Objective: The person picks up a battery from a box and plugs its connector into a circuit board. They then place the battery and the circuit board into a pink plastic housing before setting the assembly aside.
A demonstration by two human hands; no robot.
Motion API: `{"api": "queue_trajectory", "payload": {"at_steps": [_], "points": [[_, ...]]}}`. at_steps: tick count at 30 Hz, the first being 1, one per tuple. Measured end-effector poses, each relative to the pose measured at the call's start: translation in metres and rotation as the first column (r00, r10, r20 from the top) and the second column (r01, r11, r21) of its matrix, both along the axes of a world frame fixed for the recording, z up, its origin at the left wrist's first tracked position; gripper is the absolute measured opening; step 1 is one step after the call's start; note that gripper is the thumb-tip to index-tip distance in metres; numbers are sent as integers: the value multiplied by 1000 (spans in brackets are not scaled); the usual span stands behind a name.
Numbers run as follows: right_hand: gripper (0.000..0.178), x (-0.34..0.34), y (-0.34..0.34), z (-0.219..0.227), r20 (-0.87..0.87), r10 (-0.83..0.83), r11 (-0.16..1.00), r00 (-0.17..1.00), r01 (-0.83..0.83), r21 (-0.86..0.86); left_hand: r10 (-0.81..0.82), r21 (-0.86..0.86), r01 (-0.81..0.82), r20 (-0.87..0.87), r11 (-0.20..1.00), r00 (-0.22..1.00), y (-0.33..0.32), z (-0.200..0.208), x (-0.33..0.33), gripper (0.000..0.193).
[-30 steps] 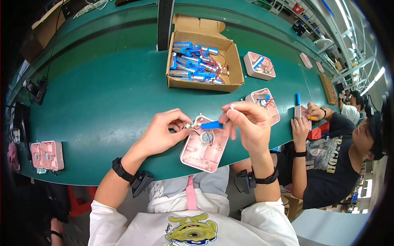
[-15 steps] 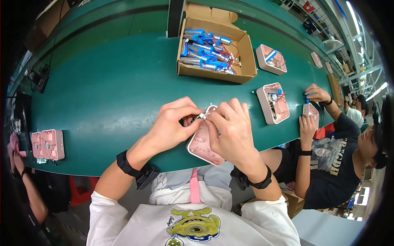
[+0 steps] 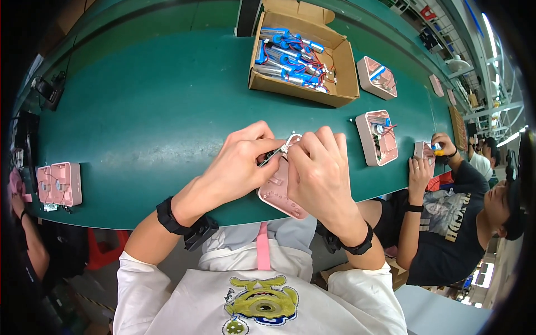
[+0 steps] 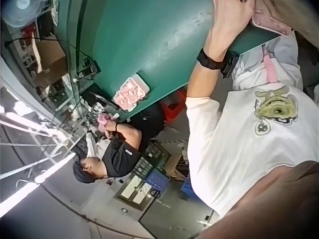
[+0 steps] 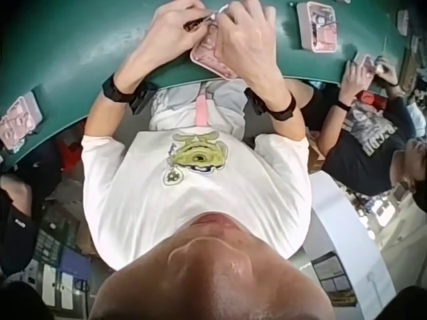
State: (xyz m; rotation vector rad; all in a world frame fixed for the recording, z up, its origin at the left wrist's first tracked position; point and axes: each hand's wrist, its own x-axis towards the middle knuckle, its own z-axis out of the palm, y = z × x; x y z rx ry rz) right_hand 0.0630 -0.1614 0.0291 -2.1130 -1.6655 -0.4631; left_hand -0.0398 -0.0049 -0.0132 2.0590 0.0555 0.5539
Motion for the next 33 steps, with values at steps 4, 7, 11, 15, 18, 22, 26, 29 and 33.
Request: {"api": "queue_trajectory", "payload": {"at_steps": [4,7,11,15,18,22,26,29,33], "points": [[12,-1,2,3,27,3,1000,1000,-2,-22,10,78,-16,74,997,997,-3,-3,2,31],[12,0,5,0,10,9,1000,1000,-9,-11,31,116,-45,120,992,992,-7,-9,2,32],[12,0,7,-6,-34,8,1000,999,-7,18,36,134,-57,152,989,988,-9,-12,1,34],[10,-2,8,-9,-61,-14,1000,998,16,24,5,115,-22,143,993,990,-7,-10,-3,26],[9,-2,6,-8,-76,-35,999,997,38,34,-11,96,-1,125,995,992,-7,-8,-4,23],[18,-1,-4,4,-25,-117,993,993,116,-37,-49,26,49,26,998,998,-2,7,-2,28],[80,-46,-36,17,-130,-306,937,943,275,-215,-182,-247,134,-187,960,965,8,21,-3,31],[101,-62,-45,0,-188,-342,928,921,299,-222,-339,-535,149,-277,832,899,6,24,3,32],[95,-55,-41,-32,-113,-351,929,929,332,-163,-376,-550,206,-216,809,901,11,21,-12,34]]}}
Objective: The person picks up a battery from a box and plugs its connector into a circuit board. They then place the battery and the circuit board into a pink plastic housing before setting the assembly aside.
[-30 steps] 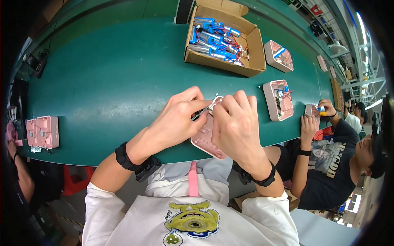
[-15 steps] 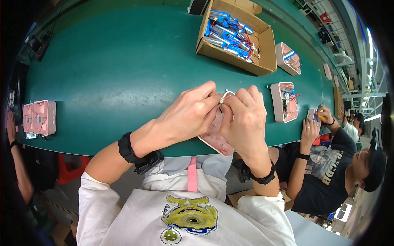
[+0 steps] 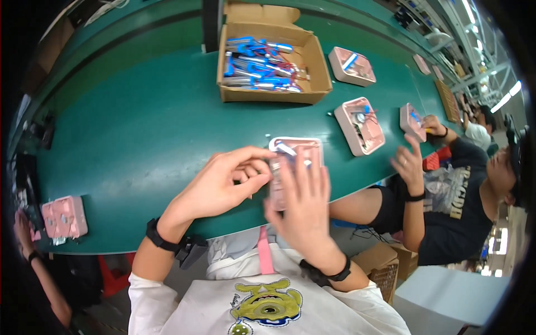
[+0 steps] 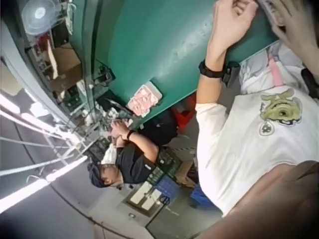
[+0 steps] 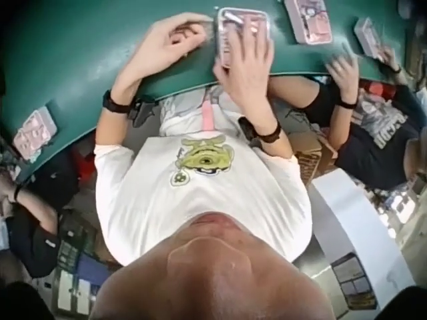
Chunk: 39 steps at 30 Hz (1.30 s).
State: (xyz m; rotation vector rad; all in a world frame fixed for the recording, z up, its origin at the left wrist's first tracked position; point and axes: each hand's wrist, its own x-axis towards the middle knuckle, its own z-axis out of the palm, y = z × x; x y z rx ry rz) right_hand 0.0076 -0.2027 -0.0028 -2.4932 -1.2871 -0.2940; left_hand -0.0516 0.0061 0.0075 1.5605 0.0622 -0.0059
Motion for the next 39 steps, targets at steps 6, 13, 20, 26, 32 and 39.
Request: {"api": "queue_trajectory", "payload": {"at_steps": [6,13,20,26,32,39], "points": [[77,83,-61,-6,109,23,1000,994,-22,-10,174,589,-467,485,659,857,11,-3,2,25],[74,146,-95,-15,188,55,994,981,-37,-99,444,730,-663,655,-163,611,115,27,-136,8],[74,176,-103,-19,122,-119,979,985,96,178,900,947,-102,322,-305,294,258,13,-318,27],[56,112,-56,9,127,-17,967,992,-15,253,707,948,40,207,-315,676,304,-15,-410,30],[31,101,-49,25,23,84,948,996,-86,308,796,969,-235,200,-75,571,221,2,-294,10],[16,137,20,60,1,203,941,979,-196,275,507,942,-285,162,175,847,85,24,-121,11]]}}
